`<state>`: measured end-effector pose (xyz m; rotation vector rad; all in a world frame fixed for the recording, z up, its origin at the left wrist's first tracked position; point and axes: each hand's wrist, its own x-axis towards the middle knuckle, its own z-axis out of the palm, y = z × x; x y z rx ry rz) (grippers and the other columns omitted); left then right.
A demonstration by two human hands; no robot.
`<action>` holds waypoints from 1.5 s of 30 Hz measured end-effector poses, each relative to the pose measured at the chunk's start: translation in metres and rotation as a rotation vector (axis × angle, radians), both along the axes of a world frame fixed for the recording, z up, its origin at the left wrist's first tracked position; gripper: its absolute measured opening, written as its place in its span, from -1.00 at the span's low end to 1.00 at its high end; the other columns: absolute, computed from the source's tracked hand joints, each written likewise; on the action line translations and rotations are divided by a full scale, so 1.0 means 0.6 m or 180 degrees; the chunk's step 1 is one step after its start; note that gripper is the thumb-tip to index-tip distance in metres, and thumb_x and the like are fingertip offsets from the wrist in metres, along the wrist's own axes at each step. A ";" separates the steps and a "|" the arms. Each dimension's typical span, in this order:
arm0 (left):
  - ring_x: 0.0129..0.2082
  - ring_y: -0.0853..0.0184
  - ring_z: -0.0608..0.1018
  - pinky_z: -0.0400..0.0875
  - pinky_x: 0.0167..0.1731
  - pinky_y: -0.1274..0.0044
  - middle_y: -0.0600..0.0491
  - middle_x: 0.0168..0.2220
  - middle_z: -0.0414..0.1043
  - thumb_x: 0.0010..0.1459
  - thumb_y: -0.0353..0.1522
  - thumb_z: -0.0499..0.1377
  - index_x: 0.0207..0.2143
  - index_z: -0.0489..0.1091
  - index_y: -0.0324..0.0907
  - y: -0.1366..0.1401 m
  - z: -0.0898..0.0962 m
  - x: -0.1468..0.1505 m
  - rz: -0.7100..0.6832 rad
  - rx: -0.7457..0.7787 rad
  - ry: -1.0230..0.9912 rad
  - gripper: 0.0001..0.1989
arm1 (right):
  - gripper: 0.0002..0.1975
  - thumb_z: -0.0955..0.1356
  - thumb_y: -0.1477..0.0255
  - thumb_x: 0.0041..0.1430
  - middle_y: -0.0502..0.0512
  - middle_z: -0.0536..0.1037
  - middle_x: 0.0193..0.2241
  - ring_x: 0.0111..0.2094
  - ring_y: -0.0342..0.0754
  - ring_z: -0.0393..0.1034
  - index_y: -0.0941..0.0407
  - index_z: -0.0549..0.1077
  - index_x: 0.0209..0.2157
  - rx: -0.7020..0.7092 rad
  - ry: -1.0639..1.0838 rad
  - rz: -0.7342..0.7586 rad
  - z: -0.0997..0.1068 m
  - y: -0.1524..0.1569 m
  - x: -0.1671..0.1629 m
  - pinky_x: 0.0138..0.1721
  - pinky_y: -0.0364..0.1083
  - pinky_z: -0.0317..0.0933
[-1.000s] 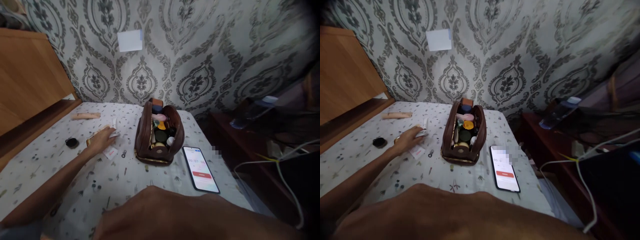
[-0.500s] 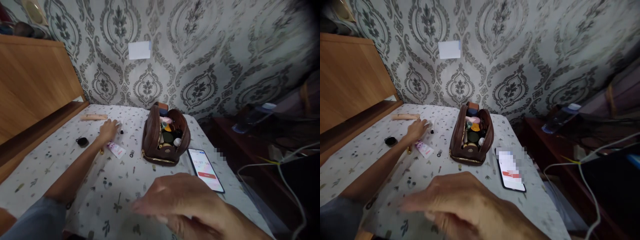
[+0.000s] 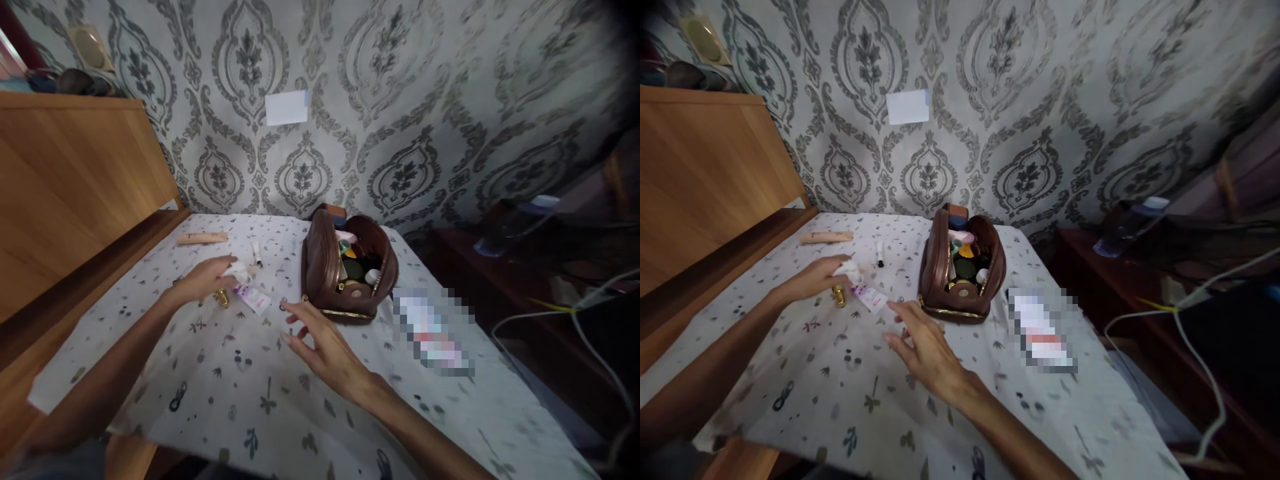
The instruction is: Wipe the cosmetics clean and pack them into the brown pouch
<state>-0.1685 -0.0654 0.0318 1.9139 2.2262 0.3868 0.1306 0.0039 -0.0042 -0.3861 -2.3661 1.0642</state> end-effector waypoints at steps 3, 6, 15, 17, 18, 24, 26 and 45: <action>0.05 0.18 0.47 0.36 0.00 0.42 -0.03 0.00 0.46 0.28 -0.33 0.03 -0.01 0.40 -0.06 -0.077 -0.014 0.050 -0.0879 -0.0205 -0.0149 -0.73 | -0.49 0.33 0.38 0.29 0.26 0.42 0.05 0.02 0.07 0.40 0.05 0.24 0.24 0.0218 0.0046 -0.0013 -0.032 -0.023 -0.031 0.01 0.10 0.39; 0.00 0.20 0.47 0.40 -0.04 0.41 -0.03 -0.03 0.43 0.23 -0.45 0.03 0.01 0.38 -0.02 -0.144 -0.052 0.086 -0.0915 -0.0183 -0.0233 -0.66 | -0.57 0.35 0.38 0.28 0.27 0.42 0.04 0.08 0.11 0.34 0.12 0.32 0.16 0.0414 -0.0149 0.0163 -0.067 -0.054 -0.058 0.10 0.14 0.32; -0.24 0.25 0.51 0.44 -0.14 0.39 0.03 -0.20 0.46 0.24 -0.31 -0.04 0.23 0.16 -0.15 -0.239 -0.096 0.024 0.1450 0.0923 -0.1389 -0.50 | -0.86 0.33 0.45 0.30 0.17 0.45 -0.20 -0.14 0.05 0.31 0.14 0.46 -0.13 0.0830 -0.0889 0.0331 -0.071 -0.096 -0.087 -0.07 0.05 0.32; -0.24 0.25 0.50 0.43 -0.13 0.39 0.04 -0.20 0.44 0.21 -0.33 -0.05 0.25 0.17 -0.11 -0.244 -0.098 0.015 0.1466 0.0676 -0.1155 -0.46 | -0.86 0.34 0.45 0.29 0.17 0.44 -0.20 -0.15 0.06 0.31 0.15 0.46 -0.13 0.0910 -0.1019 0.0251 -0.070 -0.099 -0.096 -0.08 0.04 0.32; -0.22 0.24 0.50 0.42 -0.10 0.38 0.04 -0.19 0.43 0.20 -0.34 -0.05 0.23 0.23 -0.08 -0.246 -0.099 0.014 0.1362 0.0497 -0.0961 -0.48 | -0.87 0.34 0.45 0.29 0.18 0.44 -0.21 -0.15 0.06 0.32 0.16 0.46 -0.15 0.0949 -0.1071 0.0199 -0.071 -0.101 -0.101 -0.08 0.04 0.31; -0.03 0.17 0.45 0.40 -0.08 0.38 -0.02 -0.02 0.26 0.21 -0.14 0.12 0.15 0.33 -0.02 -0.248 -0.094 0.019 0.0605 -0.0170 -0.0336 -0.53 | -0.92 0.32 0.53 0.27 0.19 0.49 -0.21 -0.17 0.06 0.36 0.16 0.43 -0.20 0.0792 -0.1000 -0.0034 -0.091 -0.106 -0.115 -0.10 0.01 0.28; 0.00 0.16 0.43 0.36 -0.02 0.37 -0.02 0.00 0.28 0.21 -0.05 0.13 0.12 0.36 -0.04 -0.246 -0.095 0.020 0.0378 -0.0071 -0.0420 -0.51 | -0.93 0.31 0.54 0.26 0.15 0.50 -0.25 -0.21 0.02 0.38 0.15 0.42 -0.22 0.0578 -0.0890 -0.0032 -0.094 -0.103 -0.112 -0.15 -0.03 0.27; -0.16 0.25 0.49 0.34 -0.15 0.49 0.06 -0.21 0.48 0.17 -0.16 0.22 -0.17 0.47 -0.14 -0.215 -0.121 0.042 0.0454 0.0624 -0.2185 -0.73 | -0.62 0.39 0.05 0.13 -0.01 0.53 -0.51 -0.56 -0.18 0.30 0.11 0.38 -0.35 -0.2412 0.0029 0.0141 -0.098 -0.068 -0.096 -0.54 -0.19 0.11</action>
